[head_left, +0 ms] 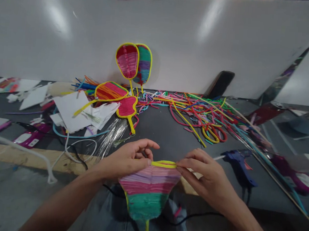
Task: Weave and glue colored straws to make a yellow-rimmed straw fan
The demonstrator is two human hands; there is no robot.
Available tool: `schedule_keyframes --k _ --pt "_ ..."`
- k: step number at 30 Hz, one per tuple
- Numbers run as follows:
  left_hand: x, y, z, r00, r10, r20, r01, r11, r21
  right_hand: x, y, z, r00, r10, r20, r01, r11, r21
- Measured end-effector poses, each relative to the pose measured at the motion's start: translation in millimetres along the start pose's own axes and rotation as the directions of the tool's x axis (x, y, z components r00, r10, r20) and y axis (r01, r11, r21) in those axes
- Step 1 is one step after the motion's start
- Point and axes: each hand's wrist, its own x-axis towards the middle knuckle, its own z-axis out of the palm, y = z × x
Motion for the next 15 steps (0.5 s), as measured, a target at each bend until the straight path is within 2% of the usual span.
schedule_keyframes --k 8,15 --pt "2.3 -0.4 2.4 1.0 0.016 -0.002 -0.016 1.0 0.0 -1.2 -1.6 11.2 0.999 -0.019 -0.037 0.011 0.978 -0.208" --pt "1.8 5.0 5.1 0.999 0.032 -0.006 -0.031 0.998 0.051 7.4 -11.8 28.0 0.994 -0.046 0.095 0.059 0.988 -0.14"
